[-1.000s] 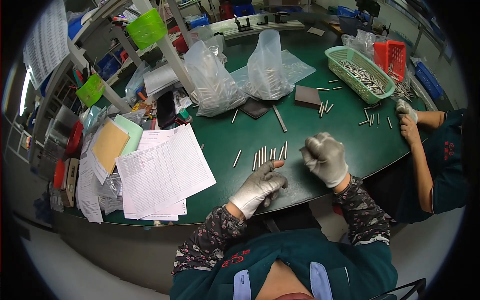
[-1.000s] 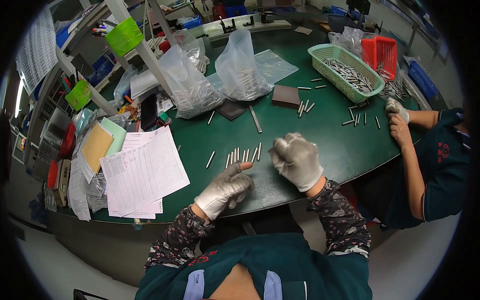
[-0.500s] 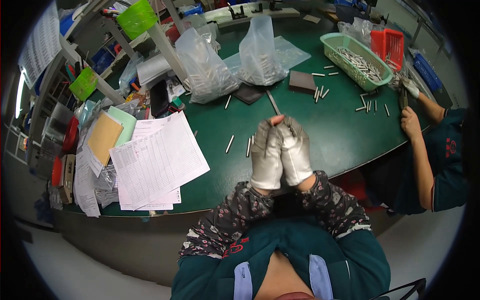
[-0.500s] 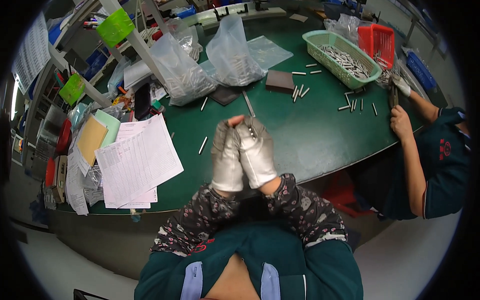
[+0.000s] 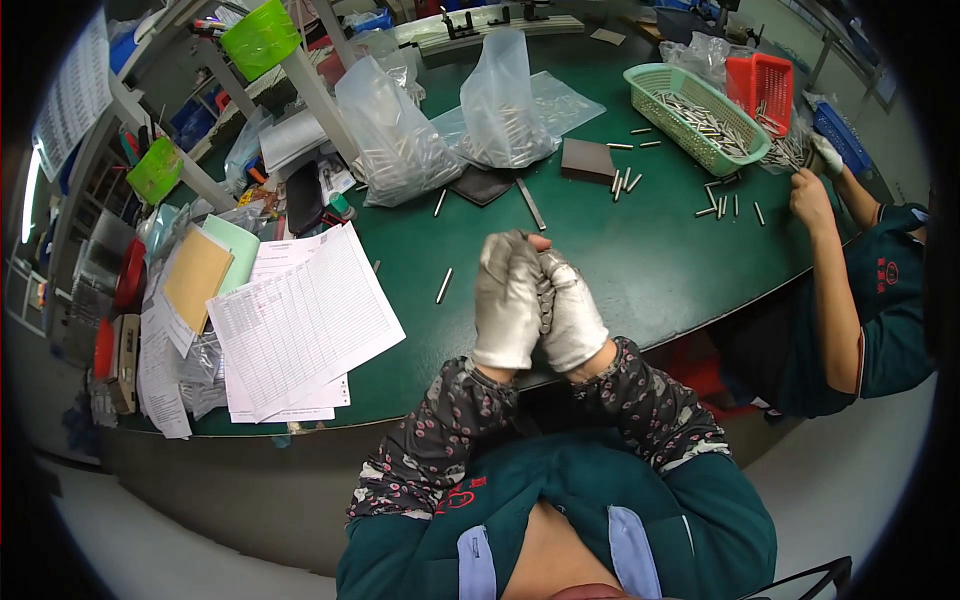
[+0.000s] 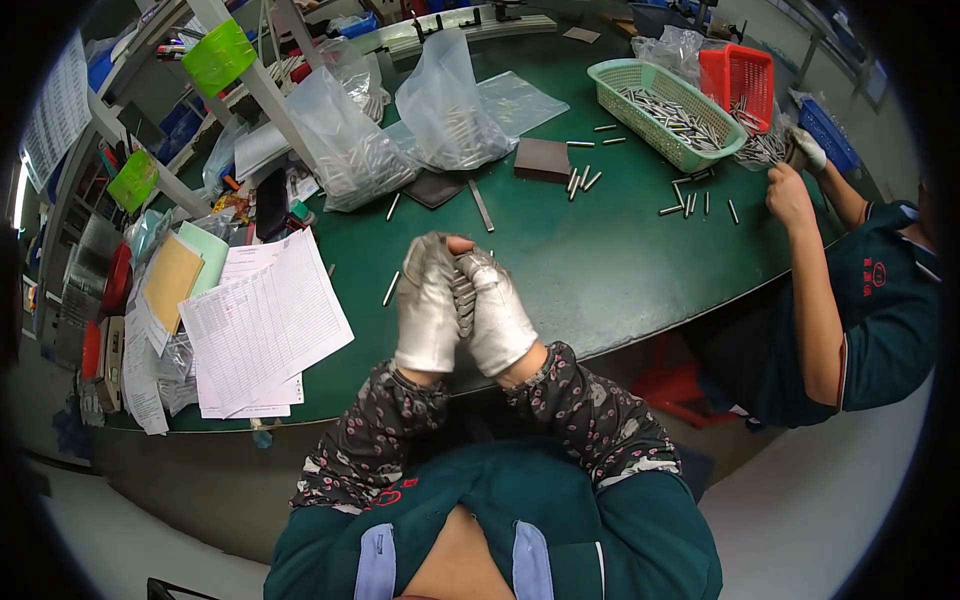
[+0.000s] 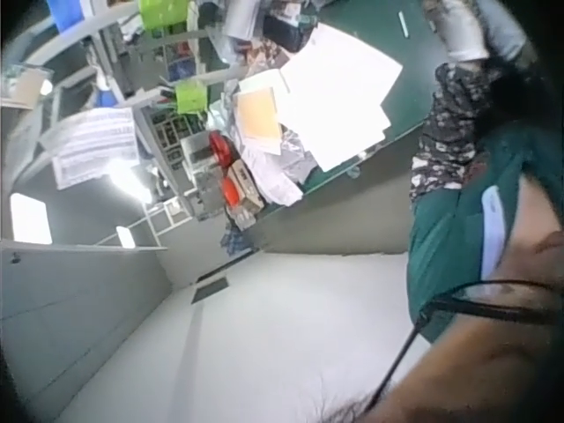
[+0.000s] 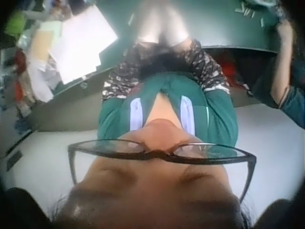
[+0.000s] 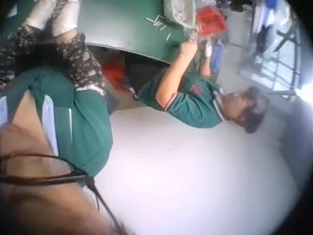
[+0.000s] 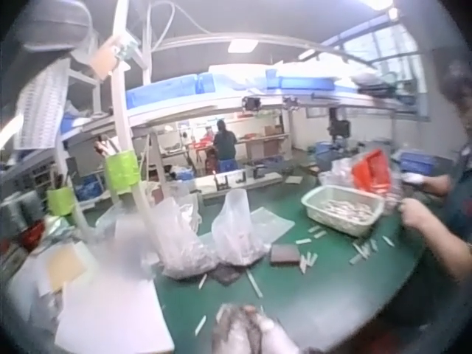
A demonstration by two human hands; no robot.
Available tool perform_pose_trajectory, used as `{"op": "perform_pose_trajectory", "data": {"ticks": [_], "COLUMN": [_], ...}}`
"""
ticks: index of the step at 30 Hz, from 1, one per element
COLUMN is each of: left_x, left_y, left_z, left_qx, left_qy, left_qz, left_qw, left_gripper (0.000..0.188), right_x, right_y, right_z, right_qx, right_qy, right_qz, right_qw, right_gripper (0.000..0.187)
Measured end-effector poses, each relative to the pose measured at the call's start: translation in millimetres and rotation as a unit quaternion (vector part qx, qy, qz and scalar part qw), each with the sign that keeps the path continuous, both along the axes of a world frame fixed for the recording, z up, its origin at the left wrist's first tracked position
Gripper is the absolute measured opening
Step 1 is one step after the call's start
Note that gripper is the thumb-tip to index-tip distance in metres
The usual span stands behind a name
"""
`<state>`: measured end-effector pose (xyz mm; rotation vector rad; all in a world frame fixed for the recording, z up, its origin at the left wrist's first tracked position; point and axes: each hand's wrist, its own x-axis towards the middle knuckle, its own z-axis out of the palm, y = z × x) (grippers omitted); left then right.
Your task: Arranging cylindrical metal pins into organized rows on a alignment block and then placing them into a plastic bag.
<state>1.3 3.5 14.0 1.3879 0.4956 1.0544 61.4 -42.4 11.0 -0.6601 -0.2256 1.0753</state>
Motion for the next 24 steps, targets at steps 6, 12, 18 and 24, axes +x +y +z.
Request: {"op": "perform_pose_trajectory", "data": {"ticks": [6,12,18,24], "left_x": [9,3,-8,-11], "left_y": [11,10,15,17], "left_z": [8,-12,-24,-29], "left_qx": [-0.141,-0.165,-0.132,-0.132], "left_qy": [0.011,-0.029,-0.017,-0.023], "left_qz": [-0.037,-0.059,-0.037,-0.034], "left_qw": [0.989,0.984,0.990,0.990], "left_gripper": [0.034,0.038,0.040,0.040], "right_x": [21,35,42,51], "right_y": [1,4,8,9], "right_z": [-27,-31,-25,-37], "right_qx": [0.117,0.092,-0.057,-0.060], "right_qy": [0.169,0.211,0.223,0.205], "right_qz": [0.152,0.152,0.036,0.008], "right_qw": [0.967,0.961,0.973,0.977], "right_gripper": [0.020,0.024,0.027,0.026]}}
